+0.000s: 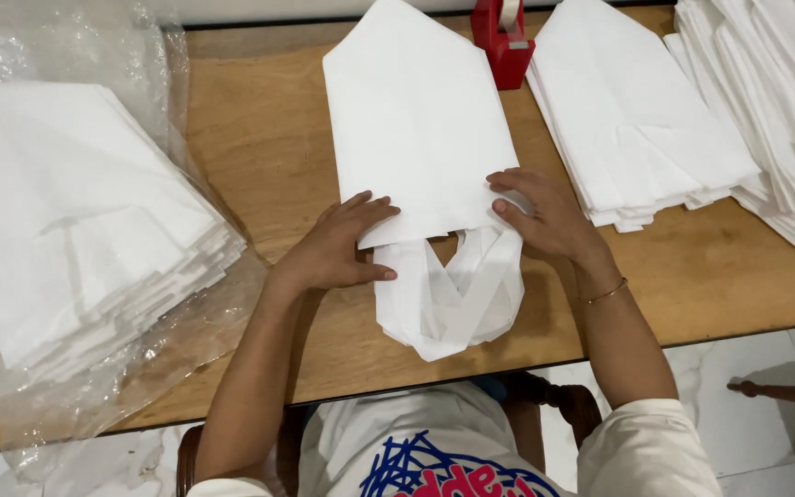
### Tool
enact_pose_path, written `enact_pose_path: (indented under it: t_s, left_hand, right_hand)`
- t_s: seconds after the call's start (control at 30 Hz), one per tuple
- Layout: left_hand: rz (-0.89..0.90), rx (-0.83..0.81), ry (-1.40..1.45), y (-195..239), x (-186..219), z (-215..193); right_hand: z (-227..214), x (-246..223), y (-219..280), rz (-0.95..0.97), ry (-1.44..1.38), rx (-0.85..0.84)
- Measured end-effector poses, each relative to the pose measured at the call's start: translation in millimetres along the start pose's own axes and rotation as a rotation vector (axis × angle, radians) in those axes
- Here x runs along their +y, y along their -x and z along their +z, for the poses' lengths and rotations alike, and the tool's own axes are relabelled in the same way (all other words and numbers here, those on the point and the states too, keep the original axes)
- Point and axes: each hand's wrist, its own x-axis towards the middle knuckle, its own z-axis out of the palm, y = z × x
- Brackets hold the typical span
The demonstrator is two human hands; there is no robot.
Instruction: Folding and stacking white non-woven or plastic bags on a table.
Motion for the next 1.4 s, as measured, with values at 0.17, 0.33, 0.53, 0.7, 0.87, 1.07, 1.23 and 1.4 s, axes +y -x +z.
enact_pose_path:
  t_s: [0.17,0.33,0.53,0.7,0.87,1.07,1.23,1.4]
  left_hand:
    - [0.076,0.116,-0.126,7,0,2]
    - [0.174,0.361,-0.101,-4,-21,17]
    - [0.418,0.698,0.043,-8,-19,25]
    - [0.46,0.757,0.152,-9,-4,21]
    - [0.534,0.803,0.344,-12,9,12]
    - [0.63,0.784,0.32,-17,30,-2]
    - [0.701,0.7,0.195,-18,44,-7]
    - [0.693,0.865,0.032,-38,32,-3]
  right_hand:
    - [-6,-7,4,0.019,-0.08,-0.024]
    - [-1,12,3,-0.073,-0.146,0.011]
    - [-3,11,2,-0.293,-0.292,0.167]
    - [-3,3,5,-0.394,-0.261,0.312]
    - [-4,-18,11,-0.504,-0.167,0.529]
    - [-1,-4,13,-0.558,-0.118,0.754]
    - [-1,-12,10,-0.612,-0.092,0.893]
    - [-3,-15,10,-0.663,-0.063,0.941]
